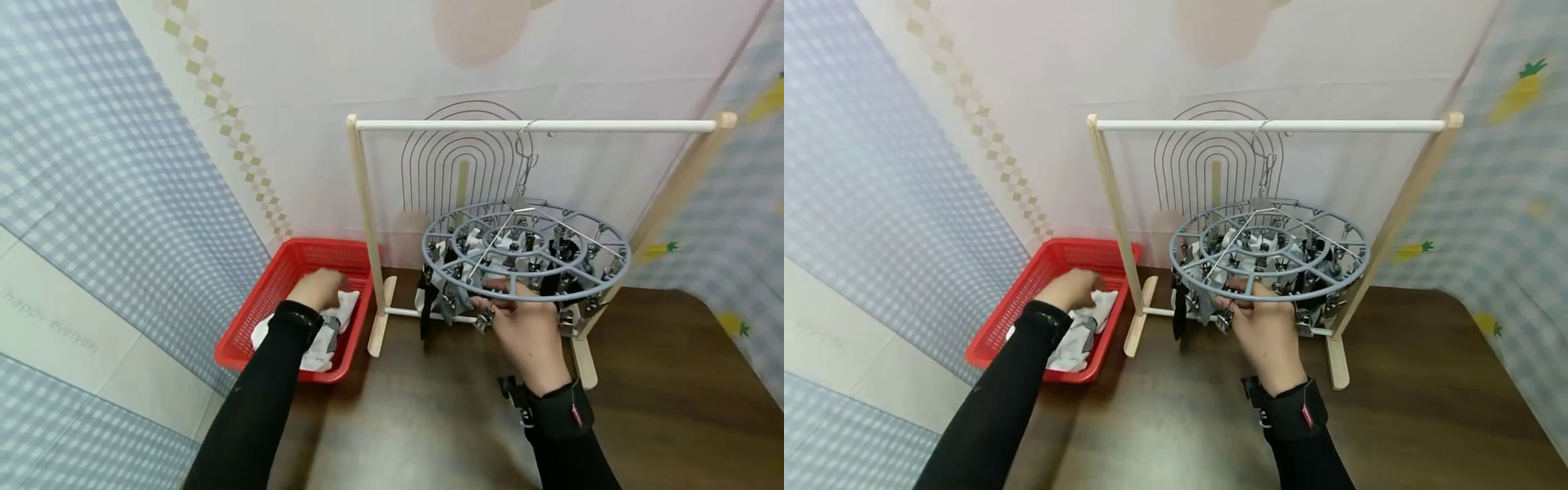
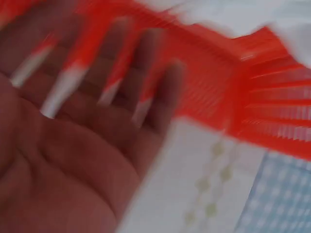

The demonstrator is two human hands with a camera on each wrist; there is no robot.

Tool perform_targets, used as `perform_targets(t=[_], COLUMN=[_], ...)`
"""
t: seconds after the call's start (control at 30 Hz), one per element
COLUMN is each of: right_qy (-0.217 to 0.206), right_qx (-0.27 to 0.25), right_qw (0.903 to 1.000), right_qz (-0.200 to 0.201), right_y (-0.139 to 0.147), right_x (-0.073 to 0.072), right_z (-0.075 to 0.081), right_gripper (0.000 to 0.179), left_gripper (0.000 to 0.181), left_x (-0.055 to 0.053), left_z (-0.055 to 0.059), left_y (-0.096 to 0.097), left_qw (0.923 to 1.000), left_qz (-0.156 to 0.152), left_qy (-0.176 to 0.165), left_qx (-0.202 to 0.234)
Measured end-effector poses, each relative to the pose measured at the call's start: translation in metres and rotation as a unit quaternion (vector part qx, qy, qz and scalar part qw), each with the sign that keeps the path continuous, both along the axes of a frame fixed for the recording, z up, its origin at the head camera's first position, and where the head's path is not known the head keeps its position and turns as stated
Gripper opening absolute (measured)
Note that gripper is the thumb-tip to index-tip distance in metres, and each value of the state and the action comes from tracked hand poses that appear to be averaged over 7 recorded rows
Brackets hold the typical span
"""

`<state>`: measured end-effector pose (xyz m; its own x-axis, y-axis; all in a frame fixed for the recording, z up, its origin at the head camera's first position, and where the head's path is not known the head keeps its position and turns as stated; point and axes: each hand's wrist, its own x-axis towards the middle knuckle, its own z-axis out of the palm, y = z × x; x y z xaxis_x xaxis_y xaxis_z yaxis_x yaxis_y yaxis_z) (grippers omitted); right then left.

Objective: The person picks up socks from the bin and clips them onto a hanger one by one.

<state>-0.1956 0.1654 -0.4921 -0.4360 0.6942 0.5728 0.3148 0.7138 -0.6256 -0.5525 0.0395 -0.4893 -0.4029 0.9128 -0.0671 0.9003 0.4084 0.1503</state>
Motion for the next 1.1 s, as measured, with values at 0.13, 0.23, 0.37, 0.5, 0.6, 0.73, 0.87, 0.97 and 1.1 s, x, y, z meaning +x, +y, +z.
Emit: perform_targets(t=[0.13, 0.23, 0.37, 0.5, 0.6, 0.73, 0.87, 0.97, 1.1], right_qy=[-0.005, -0.007, -0.003, -0.006, -0.006, -0.012, -0.018, -0.018, -0.007], right_qx=[-0.039, -0.063, -0.063, -0.059, -0.074, -0.092, -0.067, -0.037, -0.028], right_qw=[0.9989, 0.9971, 0.9972, 0.9976, 0.9961, 0.9936, 0.9957, 0.9979, 0.9987], right_qz=[0.025, 0.043, 0.041, 0.036, 0.047, 0.064, 0.061, 0.049, 0.041], right_y=[0.002, 0.002, 0.005, 0.007, 0.006, 0.002, 0.002, 0.005, 0.009], right_x=[0.005, 0.008, 0.014, 0.019, 0.02, 0.01, 0.008, 0.013, 0.019], right_z=[0.002, 0.001, 0.003, 0.004, 0.003, 0.001, 0.002, 0.004, 0.004], right_gripper=[0.035, 0.035, 0.032, 0.032, 0.032, 0.03, 0.028, 0.028, 0.027], left_gripper=[0.07, 0.071, 0.059, 0.052, 0.04, 0.005, 0.026, 0.021, 0.031], left_x=[-0.016, -0.015, -0.01, -0.01, -0.017, -0.034, -0.041, -0.04, -0.038], left_z=[-0.024, -0.035, -0.033, -0.036, -0.041, -0.038, -0.021, -0.01, -0.008], left_y=[0.018, 0.024, 0.032, 0.036, 0.03, -0.001, -0.024, -0.029, -0.028], left_qw=[0.9957, 0.9966, 0.9978, 0.9972, 0.997, 0.9935, 0.9864, 0.9877, 0.9969], left_qz=[-0.057, -0.048, -0.033, -0.039, -0.065, -0.101, -0.095, -0.076, -0.039], left_qy=[-0.037, -0.024, 0.02, 0.03, 0.028, 0.01, 0.001, -0.011, -0.053], left_qx=[-0.063, -0.063, -0.053, -0.057, -0.031, 0.052, 0.134, 0.137, 0.043])
